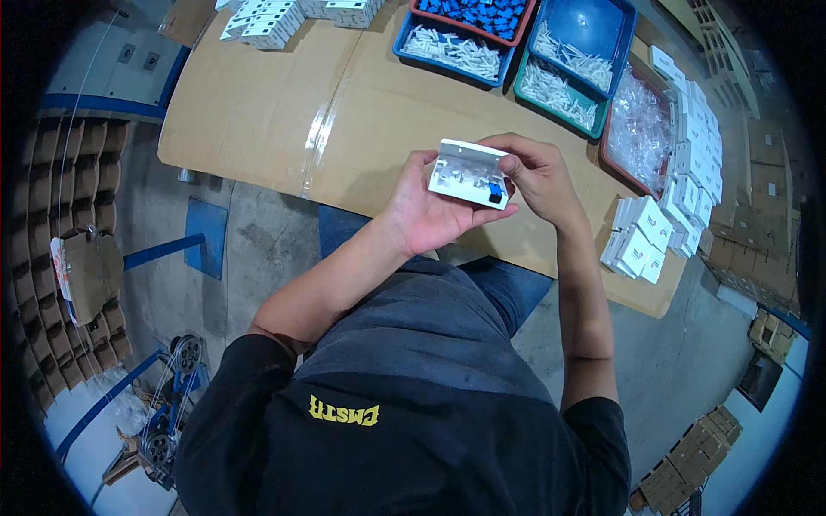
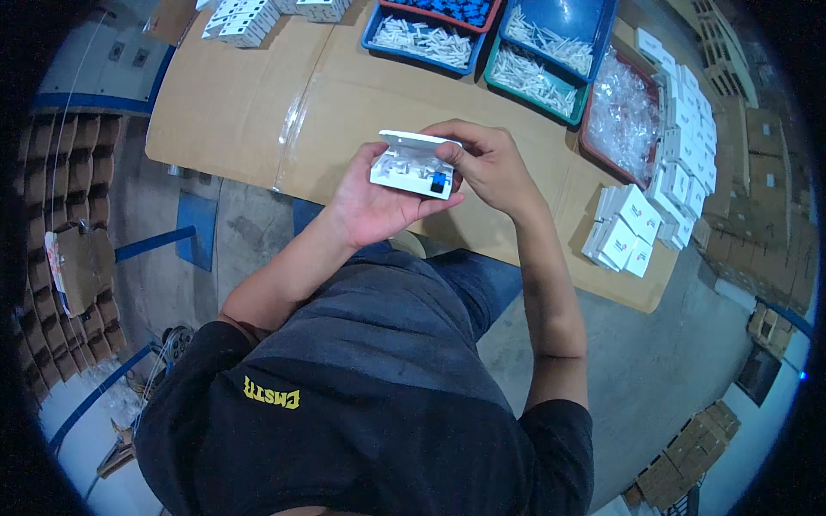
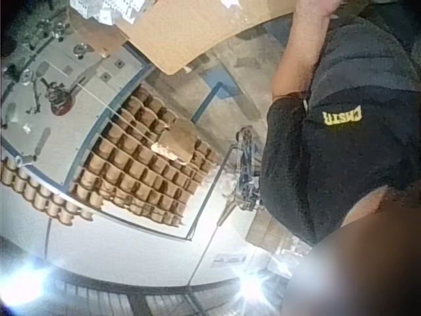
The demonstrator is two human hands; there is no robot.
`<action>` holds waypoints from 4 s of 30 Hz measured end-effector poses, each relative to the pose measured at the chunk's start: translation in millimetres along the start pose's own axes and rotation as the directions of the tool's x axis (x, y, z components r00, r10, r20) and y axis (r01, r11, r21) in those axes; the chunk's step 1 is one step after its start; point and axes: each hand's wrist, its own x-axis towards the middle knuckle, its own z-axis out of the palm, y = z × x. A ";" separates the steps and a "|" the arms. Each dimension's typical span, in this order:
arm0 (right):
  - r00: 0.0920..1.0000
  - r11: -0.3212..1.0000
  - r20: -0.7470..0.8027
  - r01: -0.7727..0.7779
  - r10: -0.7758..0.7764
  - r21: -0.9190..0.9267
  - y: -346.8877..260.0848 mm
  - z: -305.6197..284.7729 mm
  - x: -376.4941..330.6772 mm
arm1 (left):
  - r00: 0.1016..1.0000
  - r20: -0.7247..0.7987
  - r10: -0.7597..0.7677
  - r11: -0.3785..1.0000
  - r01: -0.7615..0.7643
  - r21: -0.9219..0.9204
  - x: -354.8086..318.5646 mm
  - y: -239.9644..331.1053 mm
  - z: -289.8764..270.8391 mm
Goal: Packing small electrical components and hardware into cardboard boxes at a factory workstation.
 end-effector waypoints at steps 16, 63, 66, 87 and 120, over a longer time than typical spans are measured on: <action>0.986 0.969 -0.106 0.104 -0.130 -0.223 3.4 -8.2 -16.1 | 0.997 -0.065 0.043 0.997 -0.038 0.071 3.1 4.3 -5.4; 0.971 0.956 -0.093 0.194 -0.219 -0.219 17.1 7.1 -19.6 | 0.986 -0.140 0.093 0.996 -0.090 0.028 3.7 -0.9 -8.5; 0.984 0.974 -0.090 0.139 -0.157 -0.179 17.8 8.7 -23.4 | 0.984 -0.155 0.090 0.996 -0.093 -0.013 2.8 -1.8 -3.9; 0.965 0.948 -0.141 0.178 -0.220 -0.263 14.6 8.7 -27.0 | 0.983 -0.135 0.127 0.989 -0.115 0.093 7.5 -9.7 -13.4; 0.974 0.916 0.100 0.225 -0.203 -0.331 -20.2 6.9 -49.5 | 0.966 -0.194 0.173 0.898 -0.075 0.433 1.1 -3.9 -5.2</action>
